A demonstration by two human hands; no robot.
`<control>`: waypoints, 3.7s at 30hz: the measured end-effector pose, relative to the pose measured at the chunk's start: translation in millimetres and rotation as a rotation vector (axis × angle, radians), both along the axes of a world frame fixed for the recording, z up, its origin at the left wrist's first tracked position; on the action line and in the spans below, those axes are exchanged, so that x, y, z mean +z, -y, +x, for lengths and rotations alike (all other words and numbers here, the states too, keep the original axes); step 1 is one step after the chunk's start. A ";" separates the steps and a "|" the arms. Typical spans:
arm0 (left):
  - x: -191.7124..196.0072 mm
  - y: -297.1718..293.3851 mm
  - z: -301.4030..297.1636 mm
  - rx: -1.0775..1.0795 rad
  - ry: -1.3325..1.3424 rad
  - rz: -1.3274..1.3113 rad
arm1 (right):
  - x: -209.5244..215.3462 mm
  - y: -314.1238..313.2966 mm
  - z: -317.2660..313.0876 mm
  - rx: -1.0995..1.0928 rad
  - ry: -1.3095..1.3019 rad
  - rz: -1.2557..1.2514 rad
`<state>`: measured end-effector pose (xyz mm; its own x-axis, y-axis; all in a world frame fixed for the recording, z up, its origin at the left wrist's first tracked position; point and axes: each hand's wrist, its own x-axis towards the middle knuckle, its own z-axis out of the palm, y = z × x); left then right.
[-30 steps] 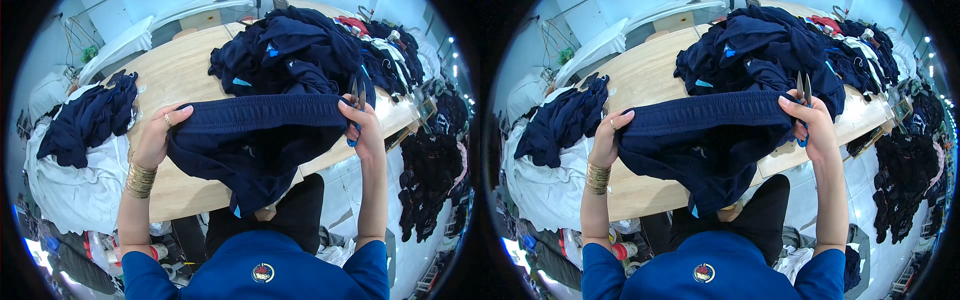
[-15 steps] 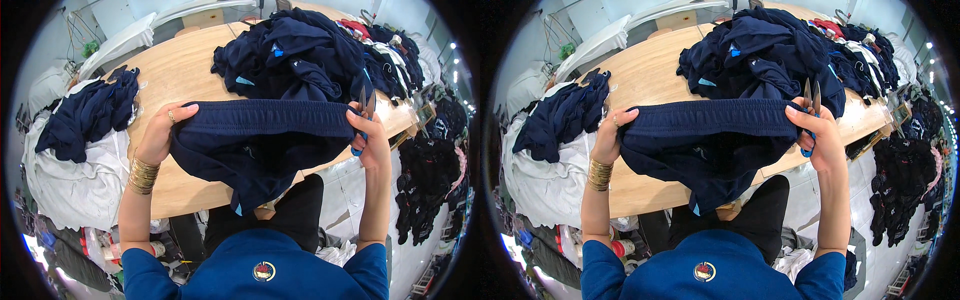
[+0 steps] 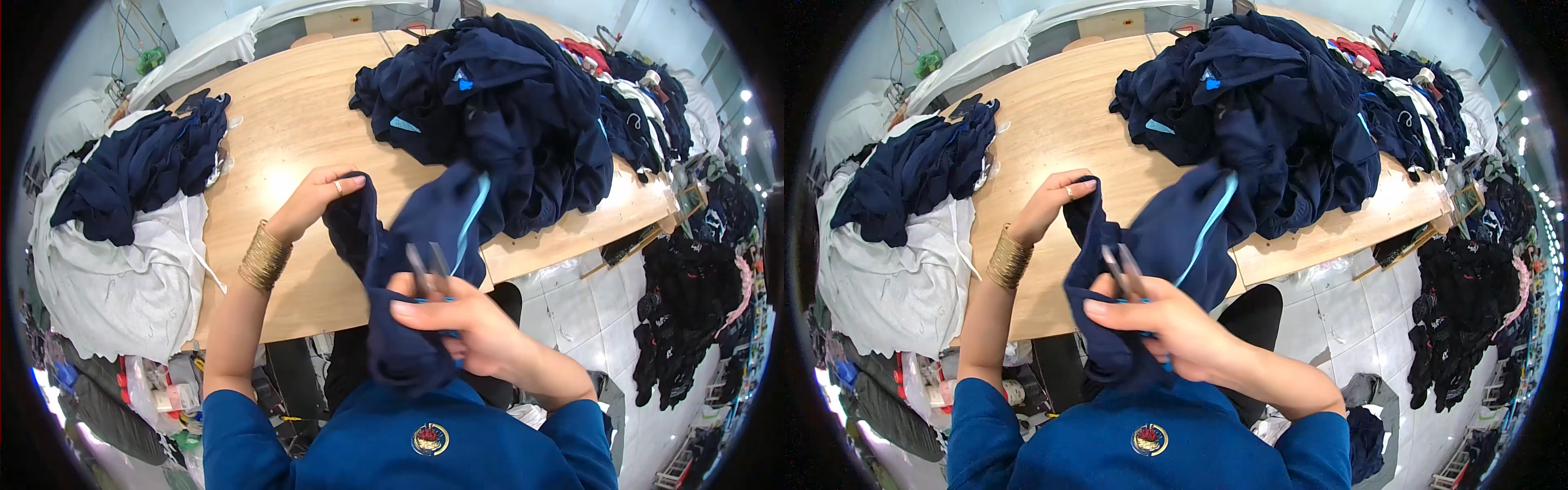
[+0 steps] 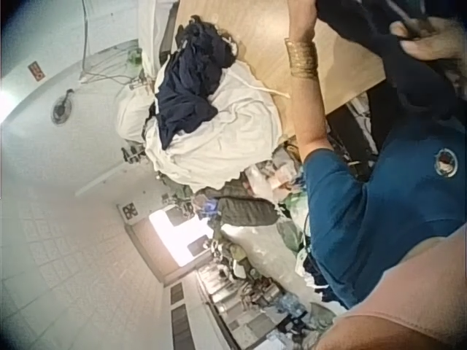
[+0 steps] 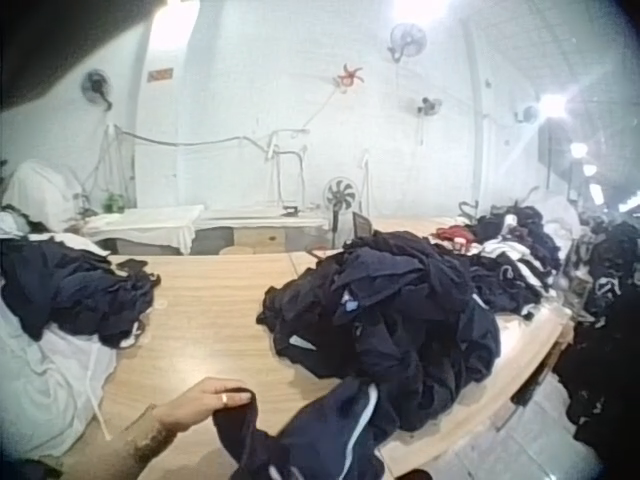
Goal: Trimming excess threads and inspecting dark blue athletic shorts using small clippers at a factory workbench.
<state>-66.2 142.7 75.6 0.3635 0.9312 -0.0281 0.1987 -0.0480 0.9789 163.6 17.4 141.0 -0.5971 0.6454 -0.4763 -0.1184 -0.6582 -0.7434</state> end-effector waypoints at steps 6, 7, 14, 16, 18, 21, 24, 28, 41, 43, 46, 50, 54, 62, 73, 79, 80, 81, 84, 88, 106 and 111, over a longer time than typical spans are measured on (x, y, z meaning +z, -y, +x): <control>7.9 22.8 -38.3 0.155 0.227 -0.117 | -27.6 -49.6 31.4 -0.680 0.125 0.367; 14.6 29.2 -43.6 0.165 0.254 -0.151 | -24.1 -52.7 47.4 -0.666 0.128 0.373; 33.8 60.0 -61.7 0.257 0.441 -0.068 | -17.5 -44.3 60.7 -0.501 0.065 0.411; 43.8 69.2 -60.9 0.241 0.406 -0.027 | -14.0 -42.6 57.4 -0.510 0.074 0.429; 48.7 74.5 -60.2 0.221 0.373 0.010 | -12.8 -40.6 56.4 -0.521 0.086 0.447; 51.4 79.3 -57.3 0.211 0.340 0.035 | -12.0 -38.9 58.4 -0.549 0.098 0.449; 50.0 79.7 -61.9 0.178 0.331 0.036 | -11.2 -39.5 61.7 -0.493 0.080 0.449; 48.3 79.8 -61.4 0.205 0.342 0.014 | -14.0 -41.5 67.0 -0.475 0.046 0.454; 41.0 83.2 -49.3 0.170 0.364 -0.087 | -12.0 -39.8 66.7 -0.444 0.240 0.585; 37.6 81.3 -42.6 0.127 0.303 -0.123 | -10.7 -40.8 64.9 -0.384 0.343 0.661; 39.8 78.1 -29.3 0.040 0.179 -0.112 | -12.8 -40.0 68.0 -0.306 0.432 0.709; 34.3 69.1 -18.4 -0.139 -0.425 0.413 | -13.4 -34.8 65.2 -0.377 0.244 0.603; 4.4 65.6 40.9 -0.405 -0.058 0.294 | -25.9 -35.7 47.8 -0.245 0.157 0.544; -22.2 95.9 46.5 -0.165 0.478 -0.212 | -66.4 -24.3 58.3 -0.476 0.171 0.409; -26.0 111.6 58.4 -0.097 0.558 -0.370 | -81.2 -17.2 40.8 -0.318 0.693 0.983; -28.5 112.0 59.2 -0.093 0.529 -0.375 | -56.6 -3.5 47.1 -0.245 0.714 0.988; -28.3 111.8 59.5 -0.095 0.529 -0.376 | -53.1 -2.0 45.0 -0.247 0.715 0.987; -28.2 111.8 59.8 -0.094 0.530 -0.365 | -50.5 -0.7 43.4 -0.271 0.657 1.073; -27.4 112.6 59.1 -0.085 0.528 -0.350 | -56.2 1.0 47.1 -0.246 0.678 1.251; -28.9 113.4 60.3 -0.067 0.453 -0.291 | -53.3 -2.1 40.6 -0.182 0.641 1.175; -7.5 95.4 -35.3 -0.157 0.011 -0.410 | -70.2 -45.6 87.2 -0.673 -0.181 0.314; -20.4 100.3 -44.4 -0.002 0.269 -0.446 | -80.2 -42.5 87.3 -0.714 -0.172 0.289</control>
